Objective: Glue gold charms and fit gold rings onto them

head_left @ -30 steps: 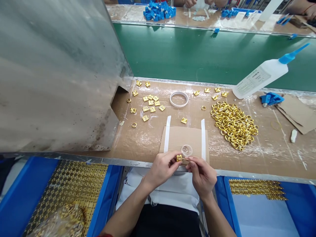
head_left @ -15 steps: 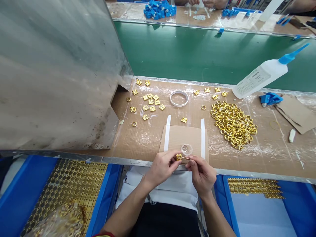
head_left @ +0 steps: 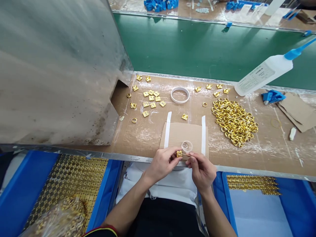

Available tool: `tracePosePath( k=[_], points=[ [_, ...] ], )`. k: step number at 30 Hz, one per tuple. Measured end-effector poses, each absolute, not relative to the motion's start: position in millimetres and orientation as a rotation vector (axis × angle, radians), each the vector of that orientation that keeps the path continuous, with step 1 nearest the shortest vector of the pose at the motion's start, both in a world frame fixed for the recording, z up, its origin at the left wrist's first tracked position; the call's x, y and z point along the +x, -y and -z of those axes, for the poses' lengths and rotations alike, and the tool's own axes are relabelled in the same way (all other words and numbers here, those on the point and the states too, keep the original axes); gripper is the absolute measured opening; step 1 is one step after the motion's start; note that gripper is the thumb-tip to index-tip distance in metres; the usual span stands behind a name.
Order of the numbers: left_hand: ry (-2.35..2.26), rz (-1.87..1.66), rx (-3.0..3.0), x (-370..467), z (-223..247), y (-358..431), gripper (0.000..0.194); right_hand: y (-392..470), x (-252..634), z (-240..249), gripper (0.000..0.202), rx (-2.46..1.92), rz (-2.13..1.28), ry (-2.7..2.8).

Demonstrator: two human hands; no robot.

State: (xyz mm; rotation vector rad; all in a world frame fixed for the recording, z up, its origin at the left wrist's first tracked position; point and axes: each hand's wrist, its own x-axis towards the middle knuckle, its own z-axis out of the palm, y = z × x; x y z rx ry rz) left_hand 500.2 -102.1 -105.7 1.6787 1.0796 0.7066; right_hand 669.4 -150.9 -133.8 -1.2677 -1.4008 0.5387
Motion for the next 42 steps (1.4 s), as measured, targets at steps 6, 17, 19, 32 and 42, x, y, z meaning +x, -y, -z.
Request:
tracePosePath(
  k=[6, 17, 19, 32, 42],
  points=[
    [-1.081, -0.704, 1.670, 500.0, 106.5, 103.3, 0.023, 151.7, 670.4, 135.0, 0.024, -1.263, -0.546, 1.399],
    [-1.095, -0.700, 1.669, 500.5, 106.7, 103.8, 0.025, 151.8, 669.3, 133.6, 0.017, -1.267, -0.511, 1.412],
    [-1.094, -0.693, 1.666, 500.3, 106.2, 103.7, 0.025, 152.4, 668.9, 134.4, 0.017, -1.263, -0.514, 1.400],
    [-1.088, -0.694, 1.692, 501.2, 105.2, 102.4, 0.023, 153.4, 670.3, 136.1, 0.018, -1.234, -0.531, 1.402],
    [-1.106, -0.694, 1.681, 501.4, 105.1, 104.3, 0.023, 151.8, 670.0, 134.4, 0.015, -1.229, -0.526, 1.408]
  ],
)
